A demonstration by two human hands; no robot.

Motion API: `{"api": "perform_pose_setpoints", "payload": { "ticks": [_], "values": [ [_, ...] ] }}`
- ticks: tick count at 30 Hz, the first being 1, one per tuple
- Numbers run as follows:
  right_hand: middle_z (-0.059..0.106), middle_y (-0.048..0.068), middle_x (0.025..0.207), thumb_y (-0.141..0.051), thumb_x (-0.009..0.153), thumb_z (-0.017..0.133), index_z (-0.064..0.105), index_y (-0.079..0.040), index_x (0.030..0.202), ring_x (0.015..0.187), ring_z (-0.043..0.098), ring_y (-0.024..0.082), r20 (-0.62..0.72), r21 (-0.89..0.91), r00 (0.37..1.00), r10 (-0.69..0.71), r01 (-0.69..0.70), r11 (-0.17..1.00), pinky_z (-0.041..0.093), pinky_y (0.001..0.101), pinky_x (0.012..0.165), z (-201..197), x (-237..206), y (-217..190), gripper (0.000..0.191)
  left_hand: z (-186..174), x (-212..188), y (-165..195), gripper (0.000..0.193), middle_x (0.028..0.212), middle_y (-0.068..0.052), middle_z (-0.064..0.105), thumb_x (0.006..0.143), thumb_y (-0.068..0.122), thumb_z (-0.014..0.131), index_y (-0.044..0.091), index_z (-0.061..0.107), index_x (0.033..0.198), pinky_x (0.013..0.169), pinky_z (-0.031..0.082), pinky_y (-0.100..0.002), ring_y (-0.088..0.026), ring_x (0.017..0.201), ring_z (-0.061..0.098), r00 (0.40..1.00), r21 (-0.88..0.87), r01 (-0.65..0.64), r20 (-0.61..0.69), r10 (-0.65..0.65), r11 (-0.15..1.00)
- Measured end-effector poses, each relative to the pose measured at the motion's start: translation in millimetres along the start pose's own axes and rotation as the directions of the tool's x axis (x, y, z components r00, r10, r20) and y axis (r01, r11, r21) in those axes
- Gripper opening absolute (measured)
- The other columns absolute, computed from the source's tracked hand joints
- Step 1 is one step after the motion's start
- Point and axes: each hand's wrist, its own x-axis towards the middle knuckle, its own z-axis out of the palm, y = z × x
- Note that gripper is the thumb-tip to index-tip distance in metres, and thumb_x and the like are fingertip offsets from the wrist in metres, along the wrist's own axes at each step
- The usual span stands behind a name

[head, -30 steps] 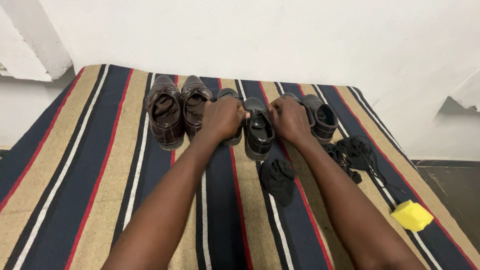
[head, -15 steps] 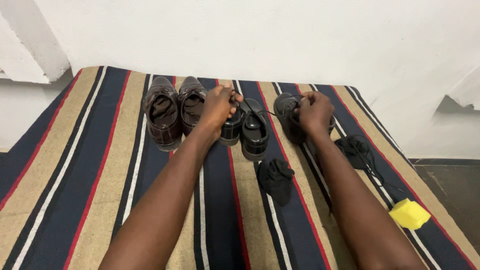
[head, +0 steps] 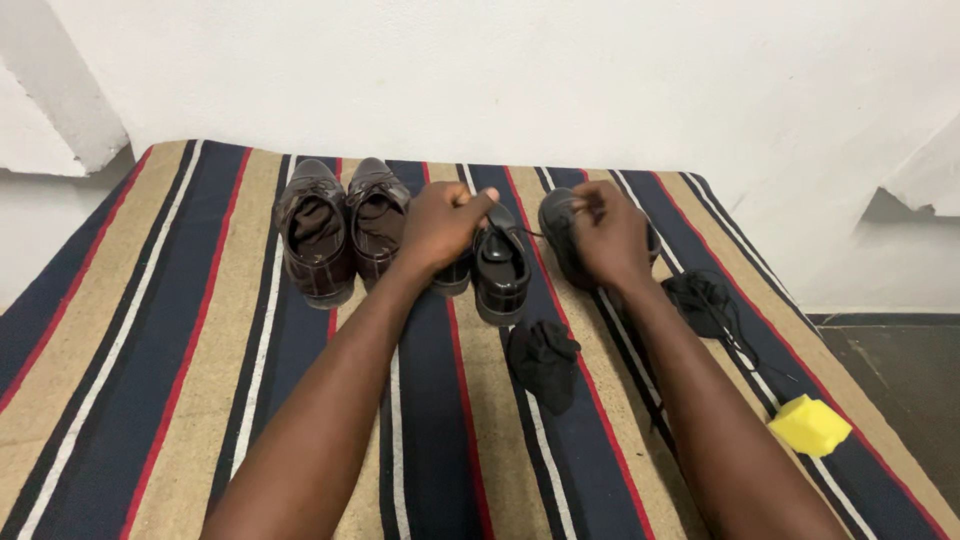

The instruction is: The person sits at a bed with several pairs of lace-up shoes laid out and removes the shoelaces from them one shoe at a time, pulling each lace fully out of the eyelets and setting the removed laces on the bed beside the shoes.

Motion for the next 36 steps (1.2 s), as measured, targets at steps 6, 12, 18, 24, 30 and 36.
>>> {"api": "perform_pose_setpoints", "payload": {
  "ticks": [6, 12, 18, 24, 30, 36],
  "values": [
    [0.072, 0.016, 0.097, -0.037, 0.084, 0.081, 0.07, -0.007, 0.098, 0.088, 0.071, 0.035, 0.266, -0.264, 0.962, 0.061, 0.012, 0.965, 0.055, 0.0481, 0.073, 24, -23, -43, 0.035, 1, 2, 9, 0.03, 0.071, -0.004, 0.073, 0.088, 0.016, 0.076, 0.012, 0.053, 0.068, 0.044, 0.038, -0.024, -0.005, 0.047, 0.046, 0.996, -0.453, 0.074, -0.009, -0.087, 0.888],
    [0.075, 0.016, 0.093, -0.029, 0.088, 0.075, 0.074, -0.01, 0.099, 0.092, 0.071, 0.039, 0.279, -0.361, 0.941, 0.191, -0.081, 0.929, 0.055, 0.0511, 0.078, 36, -23, -43, 0.022, -23, 1, 14, 0.015, 0.073, -0.005, 0.071, 0.088, 0.008, 0.069, 0.013, 0.06, 0.077, 0.039, 0.031, -0.024, -0.004, 0.044, 0.041, 0.971, -0.631, 0.111, -0.095, -0.218, 0.768],
    [0.075, 0.017, 0.097, -0.036, 0.098, 0.071, 0.074, -0.01, 0.103, 0.097, 0.068, 0.039, 0.295, -0.293, 0.932, 0.21, -0.121, 0.949, 0.053, 0.0518, 0.081, 39, -20, -30, 0.026, -46, -6, 26, 0.006, 0.076, -0.004, 0.07, 0.092, 0.013, 0.064, 0.013, 0.067, 0.086, 0.05, 0.042, -0.024, -0.007, 0.059, 0.065, 0.943, -0.443, -0.042, -0.314, -0.111, 0.895],
    [0.072, 0.017, 0.109, -0.02, 0.09, 0.067, 0.072, -0.009, 0.111, 0.103, 0.066, 0.04, 0.263, -0.114, 0.951, -0.161, 0.196, 0.974, 0.051, 0.0505, 0.086, 55, 2, -13, 0.025, -47, -56, 35, 0.02, 0.065, -0.008, 0.07, 0.096, 0.026, 0.069, 0.009, 0.075, 0.086, 0.056, 0.049, -0.034, -0.018, 0.055, 0.066, 0.927, 0.335, -0.147, -0.281, 0.247, 0.931],
    [0.07, 0.025, 0.101, -0.02, 0.096, 0.069, 0.071, -0.001, 0.096, 0.099, 0.066, 0.042, 0.267, -0.236, 0.961, -0.066, 0.132, 0.963, 0.052, 0.0503, 0.087, 58, 15, -12, 0.019, -25, -93, 28, 0.015, 0.083, -0.006, 0.072, 0.096, 0.025, 0.071, 0.011, 0.074, 0.091, 0.062, 0.056, -0.038, -0.021, 0.068, 0.071, 0.864, 0.42, -0.404, -0.118, 0.49, 0.812],
    [0.073, 0.021, 0.084, -0.023, 0.091, 0.07, 0.071, -0.001, 0.093, 0.078, 0.073, 0.037, 0.042, -0.089, 0.999, 0.033, -0.029, 0.996, 0.057, 0.0448, 0.072, 35, 28, -21, 0.022, 9, -94, 10, 0.035, 0.11, -0.01, 0.064, 0.088, 0.032, 0.077, 0.009, 0.07, 0.114, 0.072, 0.056, -0.043, -0.028, 0.093, 0.068, 0.949, 0.597, -0.313, 0.212, 0.232, 0.738]
  ]
}}
